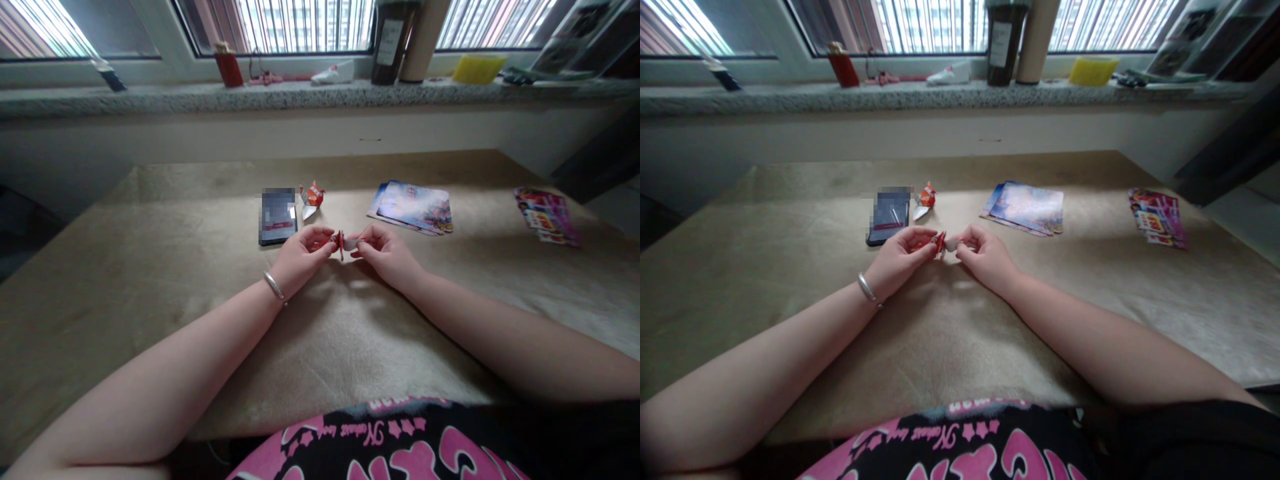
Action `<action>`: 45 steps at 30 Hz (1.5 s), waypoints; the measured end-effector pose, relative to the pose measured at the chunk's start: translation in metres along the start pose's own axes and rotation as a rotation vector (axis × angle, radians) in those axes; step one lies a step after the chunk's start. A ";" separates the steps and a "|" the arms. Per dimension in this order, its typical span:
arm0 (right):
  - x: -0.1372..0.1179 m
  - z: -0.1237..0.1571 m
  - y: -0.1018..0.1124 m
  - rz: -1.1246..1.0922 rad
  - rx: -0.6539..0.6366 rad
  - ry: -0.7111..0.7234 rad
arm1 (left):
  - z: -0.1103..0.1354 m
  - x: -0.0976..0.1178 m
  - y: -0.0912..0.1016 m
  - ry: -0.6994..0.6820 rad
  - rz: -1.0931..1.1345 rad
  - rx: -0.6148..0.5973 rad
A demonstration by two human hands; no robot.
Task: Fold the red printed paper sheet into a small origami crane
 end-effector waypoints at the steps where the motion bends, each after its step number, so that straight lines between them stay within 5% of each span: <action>1: -0.002 0.001 -0.001 0.054 -0.008 0.020 | 0.000 0.000 -0.001 -0.001 -0.021 -0.008; 10: -0.010 0.002 -0.007 0.350 -0.041 0.120 | -0.002 -0.001 -0.001 -0.043 -0.108 -0.014; 27: 0.008 -0.004 0.002 -0.173 -0.013 -0.087 | -0.001 -0.001 0.002 -0.010 -0.121 0.042; 45: 0.015 -0.006 0.003 0.043 -0.067 -0.148 | 0.000 0.002 -0.001 0.046 0.006 -0.086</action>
Point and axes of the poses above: each hand's wrist, its own z-axis away from the middle knuckle, its own y-axis out of the back of the hand, x = y × z, the point moved 6 cm from there along -z, towards the middle knuckle, and after that the axes turned 9 degrees about -x, right-handed, at the moved point
